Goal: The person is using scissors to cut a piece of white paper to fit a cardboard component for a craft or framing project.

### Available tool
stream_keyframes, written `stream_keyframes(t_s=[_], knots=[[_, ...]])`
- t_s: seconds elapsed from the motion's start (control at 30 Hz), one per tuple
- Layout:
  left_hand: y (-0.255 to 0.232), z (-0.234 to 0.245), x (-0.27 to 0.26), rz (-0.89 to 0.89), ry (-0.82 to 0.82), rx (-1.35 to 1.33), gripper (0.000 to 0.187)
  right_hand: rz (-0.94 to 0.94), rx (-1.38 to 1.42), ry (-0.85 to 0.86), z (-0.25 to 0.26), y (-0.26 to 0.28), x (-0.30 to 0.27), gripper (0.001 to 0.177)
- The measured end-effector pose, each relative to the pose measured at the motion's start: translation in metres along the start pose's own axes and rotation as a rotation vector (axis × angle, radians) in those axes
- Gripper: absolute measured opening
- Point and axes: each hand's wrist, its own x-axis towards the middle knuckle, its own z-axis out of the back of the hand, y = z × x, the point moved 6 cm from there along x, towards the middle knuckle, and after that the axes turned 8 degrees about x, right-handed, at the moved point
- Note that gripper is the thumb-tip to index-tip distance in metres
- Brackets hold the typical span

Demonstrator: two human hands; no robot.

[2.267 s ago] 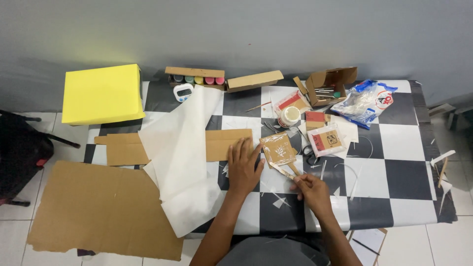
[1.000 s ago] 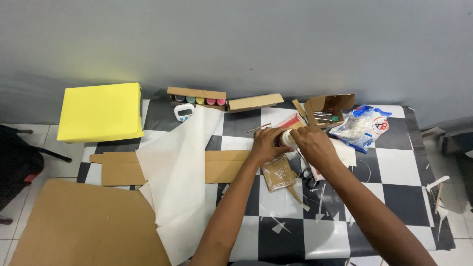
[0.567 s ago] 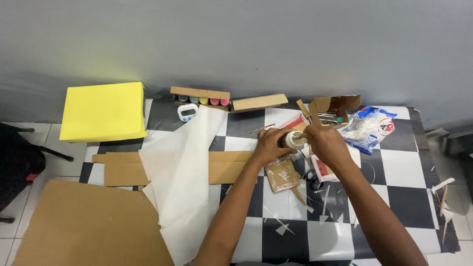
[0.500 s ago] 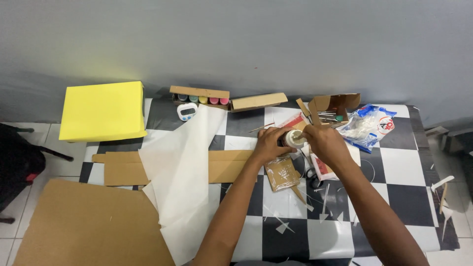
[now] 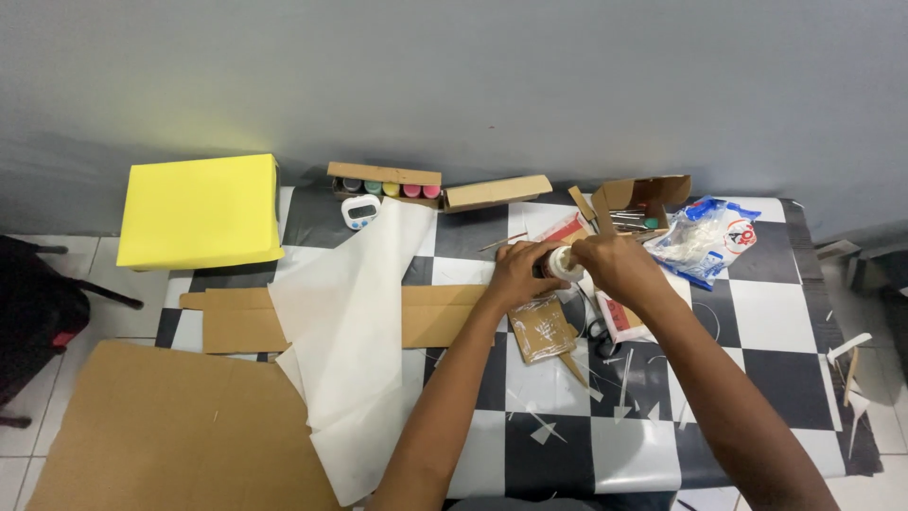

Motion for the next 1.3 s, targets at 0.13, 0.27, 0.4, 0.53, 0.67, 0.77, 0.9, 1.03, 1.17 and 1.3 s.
stream_keyframes(t_s=[0.13, 0.27, 0.4, 0.53, 0.67, 0.77, 0.9, 1.03, 1.17, 1.3], knots=[[-0.001, 0.005, 0.0, -0.004, -0.006, -0.002, 0.078, -0.033, -0.017, -0.02, 0.017, 0.005, 0.0, 0.009], [-0.001, 0.004, -0.001, -0.014, -0.001, -0.01, 0.077, -0.048, 0.05, -0.062, 0.028, 0.005, -0.002, 0.007], [0.0, 0.004, -0.003, -0.001, -0.013, -0.028, 0.078, -0.188, 0.205, -0.199, 0.064, -0.005, -0.026, 0.005], [-0.003, 0.006, -0.001, -0.018, -0.009, 0.004, 0.08, -0.297, 0.32, -0.284, 0.089, -0.019, -0.068, 0.009], [-0.002, 0.006, -0.001, -0.031, -0.002, 0.026, 0.09, -0.523, 0.558, -0.35, 0.087, -0.021, -0.109, 0.008], [-0.012, 0.021, -0.004, -0.051, -0.001, -0.021, 0.104, -0.58, 0.744, -0.402, 0.066, -0.016, -0.131, 0.01], [-0.065, 0.064, -0.043, -0.143, -0.155, -0.039, 0.096, -0.643, 0.924, -0.417, 0.029, -0.002, -0.15, 0.012], [-0.065, 0.056, -0.096, -0.092, -0.28, 0.082, 0.073, -0.665, 1.025, -0.46, 0.002, 0.021, -0.156, 0.014], [-0.048, 0.016, -0.139, -0.125, -0.364, 0.343, 0.034, -0.66, 0.92, -0.483, -0.033, 0.016, -0.161, 0.017], [-0.055, 0.004, -0.149, -0.109, -0.357, 0.444, 0.029, -0.655, 0.829, -0.504, -0.021, 0.03, -0.151, 0.017]])
